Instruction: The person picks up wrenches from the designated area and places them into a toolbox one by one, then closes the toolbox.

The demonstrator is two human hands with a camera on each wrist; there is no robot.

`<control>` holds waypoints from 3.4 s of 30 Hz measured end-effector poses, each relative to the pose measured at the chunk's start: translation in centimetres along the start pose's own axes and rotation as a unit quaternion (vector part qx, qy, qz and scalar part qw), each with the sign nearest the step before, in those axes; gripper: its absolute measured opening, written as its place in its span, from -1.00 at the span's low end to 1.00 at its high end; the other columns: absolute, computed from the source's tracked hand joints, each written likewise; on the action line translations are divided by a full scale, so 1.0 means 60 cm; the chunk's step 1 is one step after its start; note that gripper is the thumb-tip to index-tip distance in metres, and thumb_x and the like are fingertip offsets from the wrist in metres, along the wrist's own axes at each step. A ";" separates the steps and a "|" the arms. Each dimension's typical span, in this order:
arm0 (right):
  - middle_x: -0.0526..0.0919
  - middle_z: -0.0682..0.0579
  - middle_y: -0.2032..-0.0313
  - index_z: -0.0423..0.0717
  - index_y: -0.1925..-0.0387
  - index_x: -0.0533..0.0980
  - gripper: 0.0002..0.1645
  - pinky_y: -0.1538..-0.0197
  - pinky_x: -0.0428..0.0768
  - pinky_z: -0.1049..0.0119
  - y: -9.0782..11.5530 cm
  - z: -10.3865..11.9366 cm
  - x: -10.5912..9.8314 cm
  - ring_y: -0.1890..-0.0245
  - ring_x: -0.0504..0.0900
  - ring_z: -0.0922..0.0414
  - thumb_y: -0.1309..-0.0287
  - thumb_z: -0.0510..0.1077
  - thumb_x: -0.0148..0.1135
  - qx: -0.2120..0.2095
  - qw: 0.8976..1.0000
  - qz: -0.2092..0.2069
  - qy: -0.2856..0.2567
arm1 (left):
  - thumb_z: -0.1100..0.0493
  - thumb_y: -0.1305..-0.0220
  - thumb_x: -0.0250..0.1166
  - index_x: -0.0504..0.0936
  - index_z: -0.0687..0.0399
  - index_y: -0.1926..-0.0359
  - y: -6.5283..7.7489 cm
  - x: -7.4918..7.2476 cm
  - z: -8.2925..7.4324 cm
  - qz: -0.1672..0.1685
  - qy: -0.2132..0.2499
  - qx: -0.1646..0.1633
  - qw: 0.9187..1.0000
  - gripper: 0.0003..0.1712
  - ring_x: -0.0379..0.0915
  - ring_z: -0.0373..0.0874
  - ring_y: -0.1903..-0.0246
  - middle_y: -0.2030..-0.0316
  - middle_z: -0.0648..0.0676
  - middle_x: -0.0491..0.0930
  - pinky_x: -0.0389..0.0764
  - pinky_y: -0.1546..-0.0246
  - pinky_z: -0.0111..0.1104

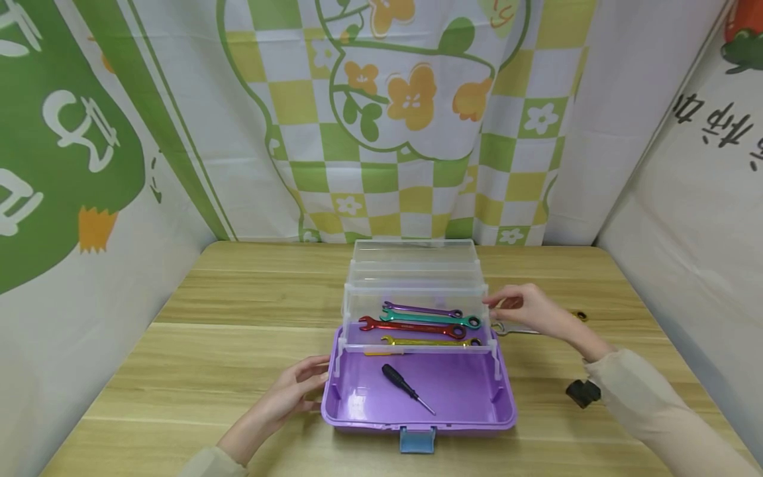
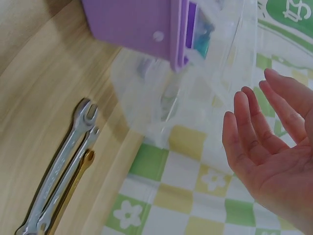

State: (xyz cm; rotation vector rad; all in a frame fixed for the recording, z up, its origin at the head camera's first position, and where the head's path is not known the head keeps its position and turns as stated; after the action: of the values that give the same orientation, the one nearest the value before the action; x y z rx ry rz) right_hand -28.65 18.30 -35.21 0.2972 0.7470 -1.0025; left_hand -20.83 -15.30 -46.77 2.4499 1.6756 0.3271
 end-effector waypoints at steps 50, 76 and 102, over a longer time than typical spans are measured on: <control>0.62 -0.11 0.44 -0.39 0.34 0.56 -0.75 0.42 0.53 0.39 0.013 -0.194 0.023 0.45 0.51 0.13 0.17 -0.34 0.29 0.079 0.991 0.030 0.101 | 0.16 -0.21 0.09 0.06 0.42 -0.23 0.000 0.002 -0.003 -0.005 -0.003 0.000 1.000 -0.33 0.37 0.12 0.03 -0.17 0.45 0.12 0.52 0.10 -0.06; 0.57 -0.03 0.53 -0.37 0.46 0.55 -0.88 0.48 0.50 0.43 0.005 -0.196 0.035 0.51 0.47 0.17 0.17 -0.41 0.25 0.049 0.992 0.043 0.112 | 0.01 -0.11 0.20 0.10 0.34 -0.23 -0.005 -0.008 0.012 0.010 0.000 0.004 1.000 -0.21 0.41 0.00 0.07 -0.17 0.41 0.15 0.51 0.10 -0.04; 0.55 0.05 0.62 -0.20 0.63 0.49 -0.83 0.56 0.53 0.41 0.022 -0.182 0.027 0.60 0.45 0.24 0.31 -0.34 0.37 0.023 0.999 0.019 0.032 | 0.10 -0.19 0.11 0.07 0.39 -0.23 -0.001 0.000 0.001 0.005 -0.009 0.003 1.000 -0.30 0.42 0.01 0.08 -0.16 0.42 0.16 0.51 0.10 -0.05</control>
State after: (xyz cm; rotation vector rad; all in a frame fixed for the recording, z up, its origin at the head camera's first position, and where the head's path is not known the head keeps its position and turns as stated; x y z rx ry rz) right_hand -31.69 23.90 -44.31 0.3831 0.7742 -0.9781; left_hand -20.85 -15.29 -46.86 2.4590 1.6620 0.3010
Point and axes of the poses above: each hand's wrist, its own y-axis away from the middle knuckle, its own x-axis out of the palm, z = x × y, the point moved 9 cm from there along -y, towards the middle knuckle
